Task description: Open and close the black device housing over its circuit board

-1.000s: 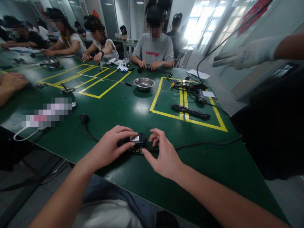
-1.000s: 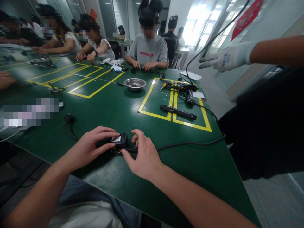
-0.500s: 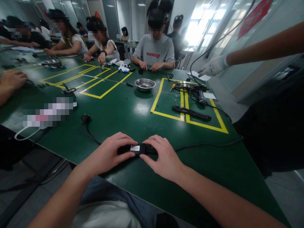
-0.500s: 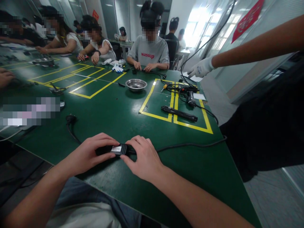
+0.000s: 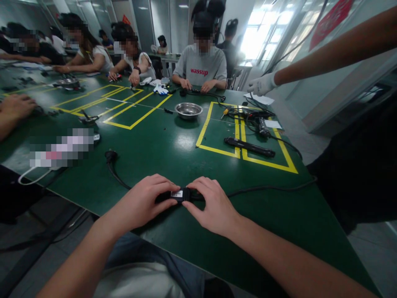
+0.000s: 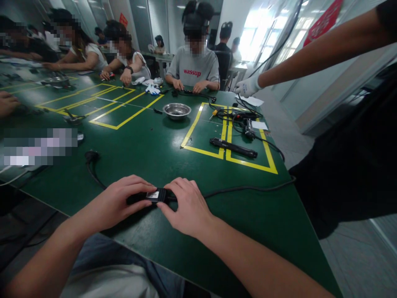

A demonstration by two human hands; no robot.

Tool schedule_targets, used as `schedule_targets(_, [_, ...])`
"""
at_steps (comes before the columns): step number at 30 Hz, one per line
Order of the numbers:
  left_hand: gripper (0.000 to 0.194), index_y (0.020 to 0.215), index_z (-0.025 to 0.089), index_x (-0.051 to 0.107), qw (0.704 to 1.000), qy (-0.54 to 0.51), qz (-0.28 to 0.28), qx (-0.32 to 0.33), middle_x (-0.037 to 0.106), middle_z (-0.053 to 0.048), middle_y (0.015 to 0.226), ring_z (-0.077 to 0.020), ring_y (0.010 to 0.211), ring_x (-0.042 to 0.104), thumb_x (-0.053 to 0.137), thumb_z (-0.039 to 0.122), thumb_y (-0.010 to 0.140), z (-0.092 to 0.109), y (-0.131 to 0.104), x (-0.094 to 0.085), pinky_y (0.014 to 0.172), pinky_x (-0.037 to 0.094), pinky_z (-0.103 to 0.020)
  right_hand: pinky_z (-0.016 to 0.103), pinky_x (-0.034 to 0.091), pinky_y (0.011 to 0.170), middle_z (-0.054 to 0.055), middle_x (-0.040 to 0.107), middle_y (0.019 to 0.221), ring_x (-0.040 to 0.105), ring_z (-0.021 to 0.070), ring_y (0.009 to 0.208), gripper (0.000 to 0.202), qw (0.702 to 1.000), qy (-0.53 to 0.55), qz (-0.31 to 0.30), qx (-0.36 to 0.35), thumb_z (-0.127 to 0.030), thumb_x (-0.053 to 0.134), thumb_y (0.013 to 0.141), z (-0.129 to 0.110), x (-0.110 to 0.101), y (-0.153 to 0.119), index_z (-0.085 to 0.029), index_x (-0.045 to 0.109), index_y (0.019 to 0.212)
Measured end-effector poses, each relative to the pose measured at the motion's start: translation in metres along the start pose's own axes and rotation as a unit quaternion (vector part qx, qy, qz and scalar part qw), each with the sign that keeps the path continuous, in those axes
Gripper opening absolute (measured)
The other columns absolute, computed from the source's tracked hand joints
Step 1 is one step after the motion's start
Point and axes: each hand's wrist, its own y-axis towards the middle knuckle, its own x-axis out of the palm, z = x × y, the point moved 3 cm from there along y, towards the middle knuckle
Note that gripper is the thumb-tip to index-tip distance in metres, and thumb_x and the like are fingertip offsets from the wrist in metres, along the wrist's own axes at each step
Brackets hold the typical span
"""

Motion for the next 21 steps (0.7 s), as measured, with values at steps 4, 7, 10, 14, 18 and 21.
schedule_targets(4, [0.021, 0.124, 0.023, 0.078, 1.000, 0.012, -0.002, 0.004, 0.081, -0.007, 0.115, -0.0233, 0.107, 0.074, 0.070, 0.035, 0.108, 0.0011, -0.0001, 0.0002, 0.095, 0.059, -0.036, 0.043, 0.047, 0.086, 0.008, 0.076, 0.112, 0.069, 0.0276, 0.101, 0.024, 1.000, -0.003, -0.001, 0.004, -0.026, 0.082, 0.093, 0.0008, 0.0007, 0.0005, -0.022, 0.072, 0.114])
schedule_targets(7, [0.019, 0.122, 0.023, 0.078, 1.000, 0.021, -0.004, 0.002, 0.081, -0.007, 0.113, -0.0232, 0.106, 0.074, 0.072, 0.032, 0.107, 0.0019, 0.0009, -0.0003, 0.094, 0.058, -0.035, 0.043, 0.047, 0.087, 0.008, 0.076, 0.114, 0.069, 0.0278, 0.103, 0.027, 1.000, -0.004, -0.004, 0.005, -0.025, 0.083, 0.092, 0.0005, 0.0006, 0.0005, -0.021, 0.071, 0.116])
schedule_targets(10, [0.017, 0.120, 0.023, 0.078, 1.000, 0.018, -0.022, -0.013, 0.080, -0.005, 0.111, -0.0226, 0.104, 0.074, 0.074, 0.030, 0.105, 0.0022, 0.0041, -0.0015, 0.092, 0.058, -0.034, 0.043, 0.046, 0.087, 0.008, 0.075, 0.113, 0.068, 0.0281, 0.103, 0.026, 1.000, -0.010, -0.013, 0.009, -0.025, 0.080, 0.094, -0.0004, 0.0006, 0.0007, -0.021, 0.069, 0.118])
schedule_targets(14, [0.016, 0.118, 0.024, 0.078, 0.999, 0.017, -0.036, -0.036, 0.079, -0.005, 0.110, -0.0230, 0.103, 0.074, 0.074, 0.032, 0.105, 0.0024, 0.0065, -0.0026, 0.091, 0.058, -0.033, 0.043, 0.046, 0.086, 0.009, 0.074, 0.110, 0.067, 0.0287, 0.100, 0.025, 1.000, -0.016, -0.017, 0.011, -0.027, 0.077, 0.094, -0.0021, 0.0007, 0.0012, -0.021, 0.067, 0.116])
schedule_targets(18, [0.020, 0.122, 0.025, 0.078, 0.999, -0.020, -0.024, -0.036, 0.079, -0.007, 0.116, -0.0234, 0.107, 0.074, 0.068, 0.035, 0.108, 0.0031, 0.0034, -0.0032, 0.095, 0.059, -0.034, 0.043, 0.046, 0.086, 0.008, 0.073, 0.109, 0.065, 0.0280, 0.097, 0.042, 0.999, -0.007, -0.005, 0.035, -0.029, 0.078, 0.089, -0.0019, -0.0006, -0.0002, -0.022, 0.059, 0.126])
schedule_targets(21, [0.024, 0.124, 0.025, 0.076, 0.997, -0.045, 0.026, -0.049, 0.080, -0.007, 0.118, -0.0232, 0.107, 0.075, 0.062, 0.038, 0.110, -0.0002, 0.0037, -0.0063, 0.097, 0.060, -0.035, 0.043, 0.046, 0.084, 0.006, 0.070, 0.105, 0.064, 0.0269, 0.092, 0.045, 0.998, 0.000, 0.006, 0.055, -0.031, 0.075, 0.088, -0.0015, -0.0027, -0.0021, -0.022, 0.052, 0.126])
